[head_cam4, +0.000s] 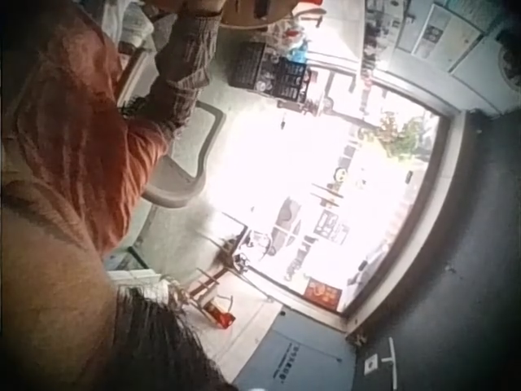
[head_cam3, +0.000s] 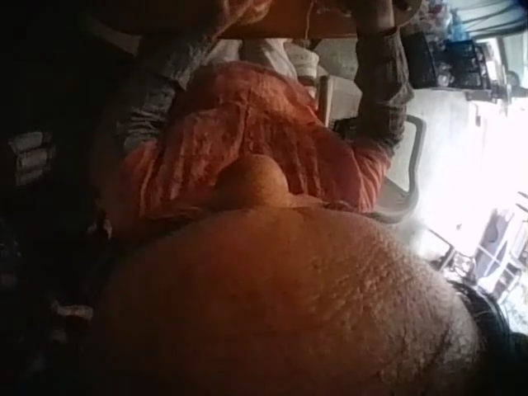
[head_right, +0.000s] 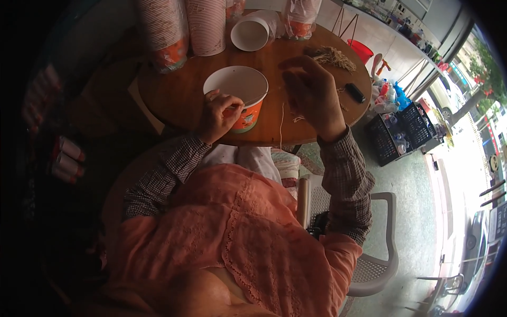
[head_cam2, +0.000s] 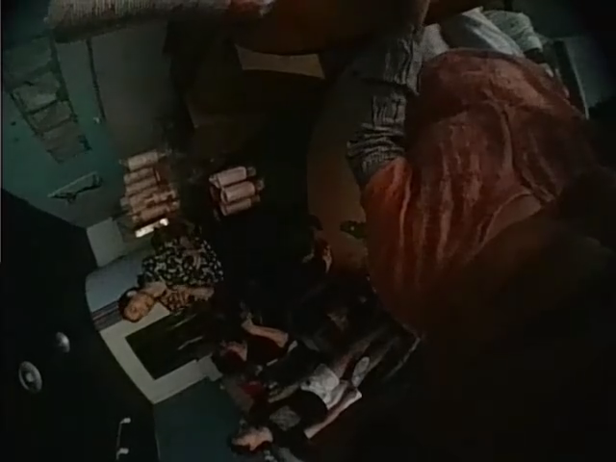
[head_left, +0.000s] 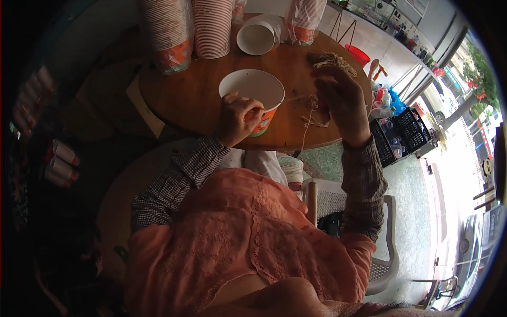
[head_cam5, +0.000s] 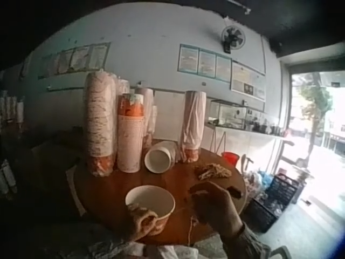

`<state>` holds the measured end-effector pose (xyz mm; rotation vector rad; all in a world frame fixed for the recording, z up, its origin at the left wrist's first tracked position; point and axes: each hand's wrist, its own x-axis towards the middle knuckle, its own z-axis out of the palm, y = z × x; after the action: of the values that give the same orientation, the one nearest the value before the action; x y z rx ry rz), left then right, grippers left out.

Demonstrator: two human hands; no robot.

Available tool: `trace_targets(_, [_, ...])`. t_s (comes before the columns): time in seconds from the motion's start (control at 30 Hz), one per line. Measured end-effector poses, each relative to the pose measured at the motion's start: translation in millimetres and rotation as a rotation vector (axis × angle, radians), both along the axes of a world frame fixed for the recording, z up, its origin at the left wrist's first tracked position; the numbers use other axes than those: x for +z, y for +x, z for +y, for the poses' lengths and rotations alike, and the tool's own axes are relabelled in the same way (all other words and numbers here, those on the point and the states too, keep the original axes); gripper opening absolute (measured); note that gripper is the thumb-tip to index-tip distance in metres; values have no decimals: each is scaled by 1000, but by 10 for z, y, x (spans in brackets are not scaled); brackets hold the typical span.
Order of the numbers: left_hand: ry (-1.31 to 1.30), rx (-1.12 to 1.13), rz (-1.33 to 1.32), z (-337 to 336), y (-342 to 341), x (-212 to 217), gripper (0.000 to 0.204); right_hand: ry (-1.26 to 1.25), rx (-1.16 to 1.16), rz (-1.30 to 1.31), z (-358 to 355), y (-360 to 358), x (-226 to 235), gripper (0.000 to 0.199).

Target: The recorder is threading cord handles through holes in paper buckets to assemble them.

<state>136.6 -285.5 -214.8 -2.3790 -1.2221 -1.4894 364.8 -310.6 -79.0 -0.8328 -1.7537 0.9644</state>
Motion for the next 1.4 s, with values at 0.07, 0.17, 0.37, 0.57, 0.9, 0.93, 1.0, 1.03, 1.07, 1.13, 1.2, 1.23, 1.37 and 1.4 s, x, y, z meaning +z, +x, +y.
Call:
trace_targets(0.07, [-14,2,-37,55,-24,-26,6,9,22,29,133,-20,16,19])
trace_targets(0.17, [87,-28,-53,128,-76,-109,7,-66,73,115,348,-26,113,21])
trace_targets(0.37, [101,-142,41,183,-176,-12,8,-427,362,513,791,215,-48,21])
trace_targets(0.57, [290,-1,213,422,-635,404,29,-335,503,549,613,293,44,24])
trace_targets(0.9, [-519,-669,-724,-573,196,419,26,-400,565,740,133,-455,-363,18])
trace_targets(0.93, [-514,-666,-728,-588,155,356,26,-382,512,764,108,-477,-415,18])
trace_targets(1.0, [-641,-657,-827,-612,68,206,24,-399,462,790,85,-351,-525,16])
trace_targets(1.03, [-645,-648,-821,-618,46,203,24,-413,436,803,108,-239,-617,15])
trace_targets(1.07, [-679,-604,-761,-623,-9,178,24,-424,396,803,114,-166,-719,14])
trace_targets(1.13, [-717,-560,-701,-618,-135,112,24,-419,383,733,131,-83,-978,12])
trace_targets(1.2, [-749,-509,-553,-596,-232,75,20,-472,226,519,110,-37,-1189,11])
trace_targets(1.23, [-749,-506,-553,-585,-251,63,20,-507,231,541,114,-38,-1261,10])
trace_targets(1.37, [-767,-536,-567,-499,-130,-108,20,-626,292,653,82,-123,-1340,10])
trace_targets(1.4, [-778,-540,-629,-486,-52,-185,21,-639,334,703,63,-170,-1318,10])
